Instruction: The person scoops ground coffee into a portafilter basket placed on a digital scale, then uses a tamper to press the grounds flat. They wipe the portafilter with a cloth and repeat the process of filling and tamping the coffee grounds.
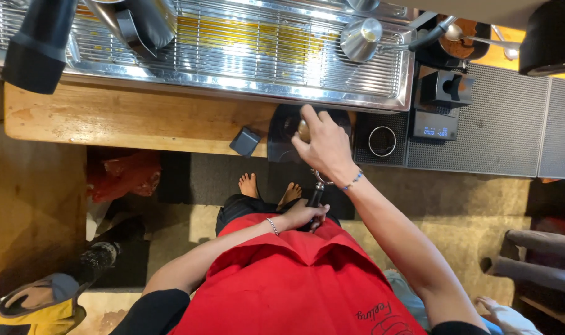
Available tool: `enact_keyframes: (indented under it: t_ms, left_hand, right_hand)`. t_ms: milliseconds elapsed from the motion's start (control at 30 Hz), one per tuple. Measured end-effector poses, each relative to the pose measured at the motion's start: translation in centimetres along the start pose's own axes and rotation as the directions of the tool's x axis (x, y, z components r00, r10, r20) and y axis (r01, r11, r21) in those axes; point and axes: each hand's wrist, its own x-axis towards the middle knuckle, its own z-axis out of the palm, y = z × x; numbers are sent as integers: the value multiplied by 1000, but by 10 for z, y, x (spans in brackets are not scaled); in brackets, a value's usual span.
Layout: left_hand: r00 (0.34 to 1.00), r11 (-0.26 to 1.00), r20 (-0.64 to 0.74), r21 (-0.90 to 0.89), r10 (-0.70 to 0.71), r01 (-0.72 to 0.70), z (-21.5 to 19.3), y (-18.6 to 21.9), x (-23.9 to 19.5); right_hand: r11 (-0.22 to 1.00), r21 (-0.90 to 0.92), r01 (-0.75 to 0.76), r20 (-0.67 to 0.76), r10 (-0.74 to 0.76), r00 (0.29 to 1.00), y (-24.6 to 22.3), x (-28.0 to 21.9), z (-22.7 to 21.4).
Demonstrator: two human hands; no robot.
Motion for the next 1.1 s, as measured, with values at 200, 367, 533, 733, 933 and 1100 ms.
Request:
enact_keyframes:
  t_ms: [200, 367, 533, 733, 933, 1100]
  left_hand:
    - [1000, 1000, -8, 20, 6, -5, -2, 4, -5]
    - [1000, 1000, 2, 12, 9, -9, -1, 4, -5]
    - [1000, 999, 11, 33, -1, 1, -2, 1, -5]
    - [1000, 1000, 23, 19, 19, -19, -8, -9, 13]
    - [1000, 1000, 24, -16, 4, -3, -6, -3, 4]
    - [1000, 1000, 12, 1, -14, 14, 1, 24, -25]
  right_hand:
    - [955, 288, 76, -258, 0, 966, 40, -40, 16]
    - [948, 116, 297, -433, -221, 874, 43, -34, 35]
    - [939, -20, 343, -381, -325, 866, 47, -34, 46]
    - [931, 8, 365, -424, -328, 844, 43, -28, 43]
    - [881, 443, 167, -354, 0, 935, 35, -47, -10]
    - [728, 686, 17, -150, 119, 981, 68, -59, -28]
